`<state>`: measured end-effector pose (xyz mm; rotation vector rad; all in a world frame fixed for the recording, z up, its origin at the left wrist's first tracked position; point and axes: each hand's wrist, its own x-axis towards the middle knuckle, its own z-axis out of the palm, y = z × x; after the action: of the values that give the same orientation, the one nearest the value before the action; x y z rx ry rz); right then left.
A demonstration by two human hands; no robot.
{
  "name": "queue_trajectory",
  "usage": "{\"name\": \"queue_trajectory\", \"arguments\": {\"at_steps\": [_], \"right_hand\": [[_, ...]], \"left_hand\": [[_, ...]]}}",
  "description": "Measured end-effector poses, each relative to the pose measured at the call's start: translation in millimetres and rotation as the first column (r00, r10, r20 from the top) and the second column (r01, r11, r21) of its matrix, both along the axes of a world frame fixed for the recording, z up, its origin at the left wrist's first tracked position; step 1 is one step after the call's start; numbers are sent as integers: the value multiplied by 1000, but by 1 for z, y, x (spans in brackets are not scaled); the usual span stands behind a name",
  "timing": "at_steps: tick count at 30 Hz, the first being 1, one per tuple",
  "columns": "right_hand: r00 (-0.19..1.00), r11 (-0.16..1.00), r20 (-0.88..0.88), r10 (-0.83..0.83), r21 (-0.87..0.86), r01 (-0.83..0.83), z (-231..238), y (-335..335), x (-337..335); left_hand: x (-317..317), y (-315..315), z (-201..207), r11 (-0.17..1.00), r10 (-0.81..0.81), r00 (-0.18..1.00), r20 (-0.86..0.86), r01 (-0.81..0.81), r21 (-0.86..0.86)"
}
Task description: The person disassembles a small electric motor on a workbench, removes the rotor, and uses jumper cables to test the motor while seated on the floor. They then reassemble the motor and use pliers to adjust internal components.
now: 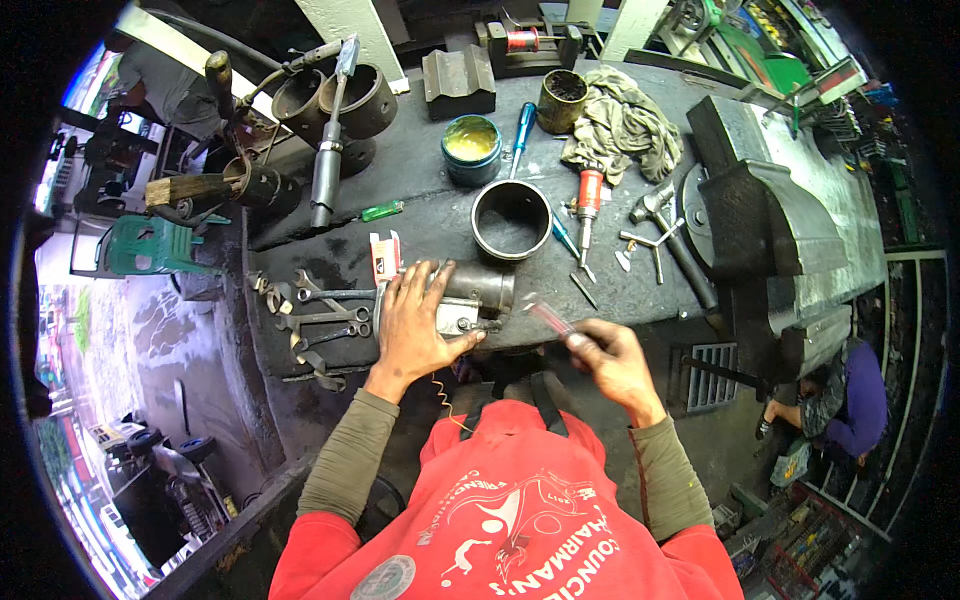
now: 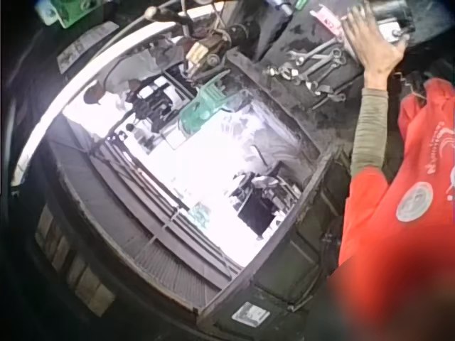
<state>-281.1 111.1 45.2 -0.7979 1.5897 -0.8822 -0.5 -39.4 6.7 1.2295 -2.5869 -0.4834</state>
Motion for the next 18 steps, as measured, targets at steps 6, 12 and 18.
{"name": "queue_trajectory", "arguments": {"at_steps": [6,12,18], "right_hand": [[756,948,-588,288,60,-313,26,-53,41],[485,843,-742,463,199,-501,21,-94,49],[224,725,-904,363,123,-677,6,-121,51]], "left_hand": [[6,-9,-9,993,-87,996,-37,84,-89],[7,-7,-19,990,-70,992,-105,57,-127],[9,-8,-23,988,-82,989,-120,65,-137]]}}
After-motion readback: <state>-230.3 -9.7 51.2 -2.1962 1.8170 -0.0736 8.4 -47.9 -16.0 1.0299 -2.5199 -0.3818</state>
